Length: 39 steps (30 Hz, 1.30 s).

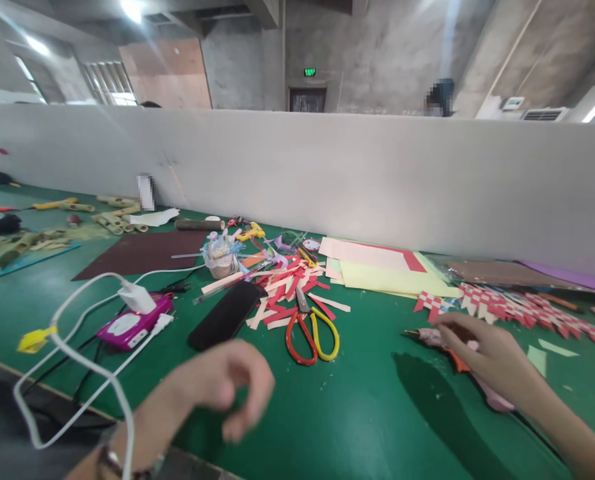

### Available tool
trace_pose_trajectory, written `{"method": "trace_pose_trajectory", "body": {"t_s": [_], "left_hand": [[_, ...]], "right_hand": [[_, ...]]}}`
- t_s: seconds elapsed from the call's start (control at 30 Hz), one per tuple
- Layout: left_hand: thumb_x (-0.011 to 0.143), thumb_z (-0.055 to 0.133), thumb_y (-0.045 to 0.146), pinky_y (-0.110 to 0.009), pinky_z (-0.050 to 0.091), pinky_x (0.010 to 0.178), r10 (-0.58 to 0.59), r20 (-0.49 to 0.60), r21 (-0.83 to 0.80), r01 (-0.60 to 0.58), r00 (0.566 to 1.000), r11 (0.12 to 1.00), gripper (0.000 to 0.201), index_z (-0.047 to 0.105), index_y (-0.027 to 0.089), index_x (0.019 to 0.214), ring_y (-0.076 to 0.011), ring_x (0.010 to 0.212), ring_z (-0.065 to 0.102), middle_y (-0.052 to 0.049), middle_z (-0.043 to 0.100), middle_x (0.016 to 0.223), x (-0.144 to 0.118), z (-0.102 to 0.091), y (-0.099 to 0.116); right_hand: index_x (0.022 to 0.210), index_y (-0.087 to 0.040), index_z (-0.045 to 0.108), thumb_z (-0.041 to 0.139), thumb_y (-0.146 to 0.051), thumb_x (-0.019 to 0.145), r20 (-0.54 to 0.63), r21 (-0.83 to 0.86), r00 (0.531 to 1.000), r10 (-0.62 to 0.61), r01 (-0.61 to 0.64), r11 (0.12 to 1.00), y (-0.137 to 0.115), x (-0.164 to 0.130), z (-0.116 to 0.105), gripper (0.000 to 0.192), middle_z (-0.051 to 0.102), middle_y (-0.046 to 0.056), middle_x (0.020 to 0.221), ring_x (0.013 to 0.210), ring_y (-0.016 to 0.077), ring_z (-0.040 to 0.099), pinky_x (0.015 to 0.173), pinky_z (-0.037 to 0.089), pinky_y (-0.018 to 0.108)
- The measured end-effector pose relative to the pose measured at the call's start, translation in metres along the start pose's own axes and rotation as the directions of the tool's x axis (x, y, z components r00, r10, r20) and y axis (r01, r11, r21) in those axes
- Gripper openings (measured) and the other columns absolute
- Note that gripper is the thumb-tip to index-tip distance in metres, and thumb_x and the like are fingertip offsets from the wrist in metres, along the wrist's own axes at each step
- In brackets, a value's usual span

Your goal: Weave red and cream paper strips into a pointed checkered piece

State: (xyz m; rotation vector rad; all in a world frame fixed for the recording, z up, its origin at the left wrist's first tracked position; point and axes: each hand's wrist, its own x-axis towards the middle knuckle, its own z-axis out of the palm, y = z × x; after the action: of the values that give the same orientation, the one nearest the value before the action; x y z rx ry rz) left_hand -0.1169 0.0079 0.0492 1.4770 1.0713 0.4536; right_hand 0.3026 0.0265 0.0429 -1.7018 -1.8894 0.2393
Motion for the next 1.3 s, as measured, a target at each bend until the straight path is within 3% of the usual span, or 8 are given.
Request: {"method": "trace_pose_trajectory", "body": {"t_s": [0.07,0.17,0.23,0.33,0.47,0.67,1.1,1.3], "left_hand": [[0.070,0.046,0.071,-0.033,0.048,0.076,0.095,-0.205,0.213,-0.050,0.974,0.976,0.056,0.065,0.021,0.087,-0.0234,0.081,0.062,-0.007,0.067,0.083,-0.003,-0.040,-0.012],[0.068,0.054,0.065,-0.037,0.042,0.092,0.103,-0.477,0.509,0.179,0.873,0.842,0.068,0.049,0.024,0.122,-0.0310,0.120,0.043,-0.008,0.043,0.135,-0.010,-0.085,-0.046],[0.069,0.050,0.065,-0.043,0.035,0.099,0.082,-0.510,0.616,0.297,0.856,0.730,0.072,0.045,0.023,0.128,-0.0345,0.128,0.032,-0.009,0.033,0.142,-0.011,-0.096,-0.068],[0.076,0.036,0.066,-0.043,0.030,0.103,0.094,-0.554,0.636,0.347,0.828,0.689,0.075,0.036,0.020,0.135,-0.0314,0.130,0.029,-0.010,0.028,0.144,-0.006,-0.093,-0.084],[0.070,0.040,0.070,-0.043,0.029,0.103,0.080,-0.597,0.644,0.417,0.798,0.641,0.085,0.036,0.015,0.135,-0.0335,0.129,0.029,-0.013,0.029,0.144,0.004,-0.085,-0.083],[0.069,0.042,0.069,-0.042,0.035,0.098,0.061,-0.590,0.659,0.436,0.805,0.613,0.085,0.038,0.016,0.135,-0.0354,0.127,0.034,-0.013,0.033,0.142,0.004,-0.088,-0.076],[0.068,0.044,0.067,-0.044,0.033,0.099,0.094,-0.591,0.659,0.412,0.802,0.629,0.080,0.044,0.017,0.131,-0.0358,0.125,0.035,-0.013,0.036,0.140,0.007,-0.094,-0.087],[0.073,0.043,0.064,-0.042,0.031,0.101,0.066,-0.593,0.632,0.413,0.802,0.656,0.075,0.043,0.017,0.131,-0.0366,0.128,0.031,-0.010,0.033,0.142,0.006,-0.090,-0.081]], "right_hand": [[0.081,-0.031,0.063,0.046,-0.046,0.078,0.043,0.054,0.999,-0.002,0.000,0.999,0.006,-0.011,0.004,0.024,0.071,0.002,0.080,0.062,0.0234,0.064,0.051,0.050,0.032],[0.085,-0.031,0.065,0.048,-0.046,0.077,0.051,0.078,0.999,-0.015,0.011,0.997,0.014,-0.019,0.011,0.024,0.071,0.002,0.093,0.080,0.0255,0.066,0.058,0.054,0.033],[0.086,-0.029,0.064,0.048,-0.045,0.078,0.055,0.052,0.998,-0.029,0.026,0.998,0.016,-0.020,0.014,0.025,0.070,0.002,0.096,0.086,0.0245,0.065,0.063,0.054,0.031],[0.086,-0.026,0.064,0.046,-0.043,0.080,0.066,0.011,0.995,-0.074,0.073,0.997,0.013,-0.016,0.019,0.026,0.070,0.003,0.094,0.082,0.0217,0.066,0.067,0.053,0.030],[0.085,-0.025,0.062,0.044,-0.041,0.082,0.115,0.008,0.988,-0.104,0.104,0.995,0.002,-0.012,0.022,0.024,0.069,0.002,0.085,0.070,0.0180,0.064,0.058,0.050,0.026],[0.086,-0.025,0.062,0.044,-0.040,0.083,0.167,0.002,0.979,-0.113,0.114,0.993,-0.005,-0.013,0.020,0.023,0.067,0.004,0.087,0.074,0.0190,0.062,0.061,0.049,0.027],[0.086,-0.025,0.063,0.044,-0.035,0.083,0.230,-0.019,0.965,-0.123,0.131,0.991,-0.024,-0.009,0.020,0.023,0.067,0.002,0.081,0.069,0.0159,0.061,0.059,0.048,0.024],[0.086,-0.026,0.060,0.037,-0.040,0.086,0.305,-0.024,0.945,-0.117,0.131,0.991,-0.031,0.003,0.012,0.028,0.065,0.002,0.077,0.064,0.0168,0.059,0.056,0.046,0.027]]}}
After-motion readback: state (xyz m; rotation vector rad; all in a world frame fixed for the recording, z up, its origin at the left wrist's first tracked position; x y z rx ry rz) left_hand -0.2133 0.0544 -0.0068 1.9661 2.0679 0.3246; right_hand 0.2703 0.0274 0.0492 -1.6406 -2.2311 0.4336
